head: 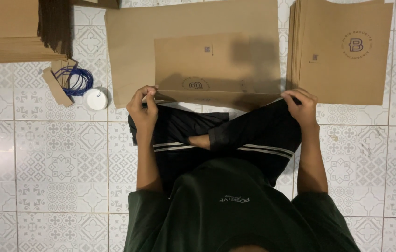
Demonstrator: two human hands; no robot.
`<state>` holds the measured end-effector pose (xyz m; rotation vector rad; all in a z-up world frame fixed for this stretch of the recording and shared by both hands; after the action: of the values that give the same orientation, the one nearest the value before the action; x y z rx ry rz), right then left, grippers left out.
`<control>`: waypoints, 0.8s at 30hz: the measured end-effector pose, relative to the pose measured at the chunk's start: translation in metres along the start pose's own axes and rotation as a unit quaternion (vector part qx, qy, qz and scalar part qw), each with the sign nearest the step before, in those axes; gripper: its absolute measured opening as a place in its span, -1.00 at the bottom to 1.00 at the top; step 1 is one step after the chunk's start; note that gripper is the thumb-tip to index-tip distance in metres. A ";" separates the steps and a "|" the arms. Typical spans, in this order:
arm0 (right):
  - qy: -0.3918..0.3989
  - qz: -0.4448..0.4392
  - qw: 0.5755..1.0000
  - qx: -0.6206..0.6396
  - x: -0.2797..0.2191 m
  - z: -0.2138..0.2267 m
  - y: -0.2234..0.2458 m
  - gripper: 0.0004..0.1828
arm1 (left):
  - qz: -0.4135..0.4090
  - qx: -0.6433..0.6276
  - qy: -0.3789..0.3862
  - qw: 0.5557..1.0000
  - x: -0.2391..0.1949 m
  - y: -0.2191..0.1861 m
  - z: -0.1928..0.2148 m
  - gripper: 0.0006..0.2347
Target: The person sits on the floor and folds a flat brown paper bag into shape. They then use a brush to apply glue from a white container along the bag's seam and press the edges together to seal it.
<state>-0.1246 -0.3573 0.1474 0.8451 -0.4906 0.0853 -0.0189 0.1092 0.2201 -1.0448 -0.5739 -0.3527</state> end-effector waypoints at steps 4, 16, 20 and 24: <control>-0.017 -0.014 0.999 0.034 -0.003 0.001 -0.027 -0.95 | 0.007 -0.020 -0.004 1.000 0.001 0.009 0.001 -0.88; -0.114 -0.015 0.990 0.076 0.014 0.029 -0.011 -0.93 | 0.108 -0.260 0.239 0.929 -0.042 0.107 -0.040 -0.09; -0.122 0.016 0.989 0.077 0.020 0.035 0.001 -0.92 | 0.119 -0.184 0.265 0.939 -0.058 0.105 -0.062 -0.79; -0.128 0.023 0.983 0.129 0.024 0.036 0.000 -0.81 | 0.118 -0.200 0.154 0.960 -0.098 0.192 -0.071 -0.91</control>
<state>-0.1167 -0.3871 0.1785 1.1055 -0.7532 0.0842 0.0244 0.1367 -0.0015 -1.4002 -0.0931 -0.4206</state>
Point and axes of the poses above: each hand's wrist, its own x-axis towards the middle knuckle, its own z-axis out of the back of the hand, y = z × x, the point moved 4 cm from there along x, towards the middle knuckle, and after that the axes turned 4 degrees about -z, right-handed, at the moved point
